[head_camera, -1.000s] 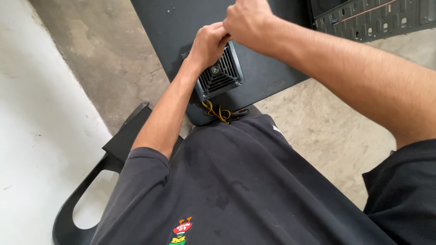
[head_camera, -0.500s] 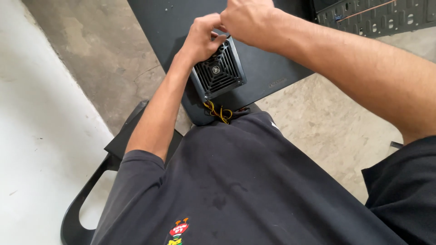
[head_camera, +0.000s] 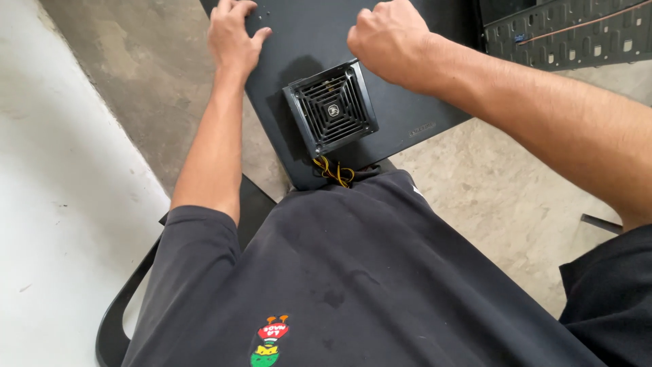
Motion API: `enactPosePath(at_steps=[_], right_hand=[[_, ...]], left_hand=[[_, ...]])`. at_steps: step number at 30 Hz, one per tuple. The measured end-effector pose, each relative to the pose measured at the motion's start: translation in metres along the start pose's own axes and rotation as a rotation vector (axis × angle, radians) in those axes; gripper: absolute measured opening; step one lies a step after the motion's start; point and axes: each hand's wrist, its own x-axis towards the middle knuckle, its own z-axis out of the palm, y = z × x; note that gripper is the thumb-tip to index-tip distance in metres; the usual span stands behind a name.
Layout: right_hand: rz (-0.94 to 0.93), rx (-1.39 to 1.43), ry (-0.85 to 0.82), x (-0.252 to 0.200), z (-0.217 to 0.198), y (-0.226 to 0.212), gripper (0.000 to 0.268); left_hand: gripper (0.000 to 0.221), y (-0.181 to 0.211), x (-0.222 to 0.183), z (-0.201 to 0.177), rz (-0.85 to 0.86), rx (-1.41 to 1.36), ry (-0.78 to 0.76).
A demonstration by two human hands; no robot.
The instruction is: Disassembling a computer power supply unit by removing the fan grill screws using a screwdriver.
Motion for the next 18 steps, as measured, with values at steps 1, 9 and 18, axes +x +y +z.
enactPosePath(at_steps=[1,9,18], right_hand=[[-0.002,-0.004,-0.004,0.0,-0.001,0.0,0.02],[-0.035,0.015,0.096,0.003,0.026,0.012,0.028],[0.101,0.108,-0.01,0.013,0.031,0.015,0.053]], left_hand=[[0.043,-0.004,0.0,0.011,-0.004,-0.004,0.0],[0.019,0.005,-0.001,0.022,-0.002,0.107,0.185],[0.01,0.144,-0.073,-0.012,0.192,-0.257,-0.016]])
